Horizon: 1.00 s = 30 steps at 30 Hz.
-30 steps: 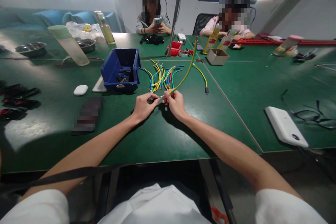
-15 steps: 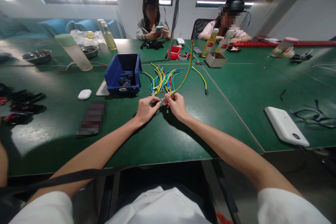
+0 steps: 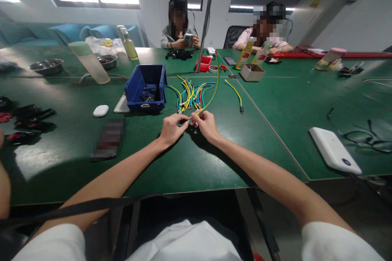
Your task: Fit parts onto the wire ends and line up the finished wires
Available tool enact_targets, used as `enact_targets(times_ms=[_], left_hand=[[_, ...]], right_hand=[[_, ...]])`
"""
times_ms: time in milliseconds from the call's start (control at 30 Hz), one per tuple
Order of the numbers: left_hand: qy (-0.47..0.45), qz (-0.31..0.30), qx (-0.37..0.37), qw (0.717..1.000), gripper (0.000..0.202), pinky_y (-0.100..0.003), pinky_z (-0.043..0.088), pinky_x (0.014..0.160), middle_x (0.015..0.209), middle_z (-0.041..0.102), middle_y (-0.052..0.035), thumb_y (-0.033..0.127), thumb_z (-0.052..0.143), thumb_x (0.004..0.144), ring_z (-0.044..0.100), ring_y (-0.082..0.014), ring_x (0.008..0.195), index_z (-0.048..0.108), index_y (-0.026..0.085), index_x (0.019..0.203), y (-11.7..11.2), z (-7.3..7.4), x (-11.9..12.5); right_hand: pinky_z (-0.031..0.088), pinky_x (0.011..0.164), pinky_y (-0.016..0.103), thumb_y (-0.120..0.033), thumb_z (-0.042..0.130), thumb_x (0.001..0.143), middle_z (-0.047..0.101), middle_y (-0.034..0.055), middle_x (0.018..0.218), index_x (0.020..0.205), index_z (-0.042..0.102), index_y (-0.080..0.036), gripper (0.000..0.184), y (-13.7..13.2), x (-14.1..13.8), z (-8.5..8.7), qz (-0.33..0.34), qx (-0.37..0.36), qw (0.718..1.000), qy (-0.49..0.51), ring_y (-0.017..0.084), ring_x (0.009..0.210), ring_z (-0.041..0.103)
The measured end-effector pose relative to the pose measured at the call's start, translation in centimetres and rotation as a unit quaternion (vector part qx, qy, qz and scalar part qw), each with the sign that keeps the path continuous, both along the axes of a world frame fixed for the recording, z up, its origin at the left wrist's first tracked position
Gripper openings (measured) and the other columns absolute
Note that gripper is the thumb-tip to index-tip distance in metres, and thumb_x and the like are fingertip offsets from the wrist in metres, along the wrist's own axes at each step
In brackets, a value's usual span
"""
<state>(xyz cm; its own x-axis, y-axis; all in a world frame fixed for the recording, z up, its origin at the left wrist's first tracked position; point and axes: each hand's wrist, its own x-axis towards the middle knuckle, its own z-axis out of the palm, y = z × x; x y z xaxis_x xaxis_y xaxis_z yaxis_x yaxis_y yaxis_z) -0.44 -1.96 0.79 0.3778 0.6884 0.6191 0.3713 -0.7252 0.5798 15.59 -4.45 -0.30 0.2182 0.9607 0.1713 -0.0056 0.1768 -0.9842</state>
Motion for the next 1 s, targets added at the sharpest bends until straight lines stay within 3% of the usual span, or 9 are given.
enact_targets(times_ms=[367,667,1000], left_hand=[[0.004,0.002,-0.001,1.0,0.009,-0.027,0.054,0.071,0.083,0.074,-0.0021,0.022,0.065,0.081,0.066,-0.0146,0.07,0.072,0.02,0.087,-0.05,0.07,-0.15],[0.018,0.004,0.006,1.0,0.011,-0.028,0.054,0.072,0.084,0.074,-0.0025,0.02,0.064,0.081,0.067,-0.015,0.071,0.071,0.02,0.089,0.18,-0.29,-0.17],[-0.001,-0.005,-0.019,1.0,0.007,-0.026,0.053,0.068,0.08,0.073,-0.0013,0.022,0.065,0.08,0.065,-0.0135,0.068,0.068,0.019,0.085,-0.2,0.46,-0.21]], right_hand=[[0.045,0.051,0.024,-0.047,0.069,0.076,0.065,0.0012,0.067,0.081,0.063,-0.017,0.031,-0.32,0.22,0.65,-0.005,0.011,0.998,-0.061,0.013,0.055,0.06],[0.046,0.051,0.024,-0.046,0.073,0.071,0.066,0.0019,0.065,0.075,0.065,-0.017,0.031,-0.09,0.17,0.65,-0.004,0.0,0.999,-0.048,0.013,0.051,0.058],[0.046,0.05,0.025,-0.046,0.072,0.072,0.066,0.0029,0.065,0.073,0.068,-0.016,0.03,-0.54,-0.03,0.92,0.023,0.004,0.999,-0.05,0.014,0.052,0.059]])
